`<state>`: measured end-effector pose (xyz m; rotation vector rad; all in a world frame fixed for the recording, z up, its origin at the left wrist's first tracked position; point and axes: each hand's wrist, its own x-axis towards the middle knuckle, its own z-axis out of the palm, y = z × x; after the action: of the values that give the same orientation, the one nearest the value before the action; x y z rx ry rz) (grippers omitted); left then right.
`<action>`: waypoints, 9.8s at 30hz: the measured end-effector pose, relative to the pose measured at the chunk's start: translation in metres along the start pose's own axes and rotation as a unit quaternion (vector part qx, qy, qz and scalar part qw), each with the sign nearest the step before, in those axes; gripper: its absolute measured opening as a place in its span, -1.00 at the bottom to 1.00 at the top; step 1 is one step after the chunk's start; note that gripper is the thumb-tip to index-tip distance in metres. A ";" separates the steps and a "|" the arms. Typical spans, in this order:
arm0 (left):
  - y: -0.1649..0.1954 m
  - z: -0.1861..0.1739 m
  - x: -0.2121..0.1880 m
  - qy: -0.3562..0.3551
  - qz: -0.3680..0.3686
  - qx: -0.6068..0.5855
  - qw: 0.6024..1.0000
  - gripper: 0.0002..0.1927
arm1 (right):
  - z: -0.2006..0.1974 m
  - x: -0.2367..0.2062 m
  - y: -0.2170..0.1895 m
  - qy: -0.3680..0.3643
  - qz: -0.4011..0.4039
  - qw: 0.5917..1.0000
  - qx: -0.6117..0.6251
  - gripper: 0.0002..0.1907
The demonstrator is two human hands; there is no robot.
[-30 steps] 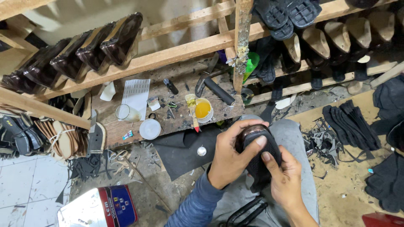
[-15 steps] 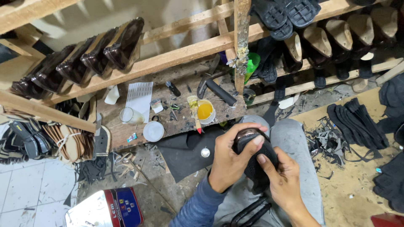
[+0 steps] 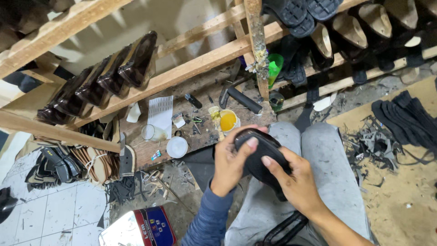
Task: The person sits on the floor of a shoe workshop and attaches soles to brown shoe uppers. They hold a shoe on their lap, press a black rubber sole onto the bottom, run a curved hand tool along the sole edge to seat and trim it, then place the finished shoe on a wooden rack and pick up the next shoe.
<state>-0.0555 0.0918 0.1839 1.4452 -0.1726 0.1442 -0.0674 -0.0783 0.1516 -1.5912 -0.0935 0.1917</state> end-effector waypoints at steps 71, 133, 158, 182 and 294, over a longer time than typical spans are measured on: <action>-0.081 -0.062 0.073 -0.042 -0.078 -0.277 0.957 -0.12 | -0.051 0.104 0.003 -0.225 0.202 0.932 0.199 -0.69; -0.056 -0.004 0.026 -0.035 0.083 -0.051 0.995 0.01 | -0.045 0.048 -0.063 -0.051 -0.213 0.966 0.137 -0.14; 0.041 0.012 -0.018 -0.139 0.611 0.495 0.602 -0.52 | -0.096 -0.017 0.113 -0.181 -0.013 0.980 0.082 -0.68; -0.040 0.006 0.015 -0.050 0.051 0.014 0.997 -0.16 | -0.031 0.026 0.012 -0.077 0.059 0.989 0.111 -0.73; -0.088 0.049 -0.080 0.001 -0.218 -0.024 0.976 -0.32 | -0.124 -0.029 0.114 0.149 -0.019 0.955 0.255 -0.66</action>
<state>-0.1175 0.0326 0.0879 1.4012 0.1435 -0.2170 -0.0806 -0.2094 0.0417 -1.0852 0.1501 -0.0564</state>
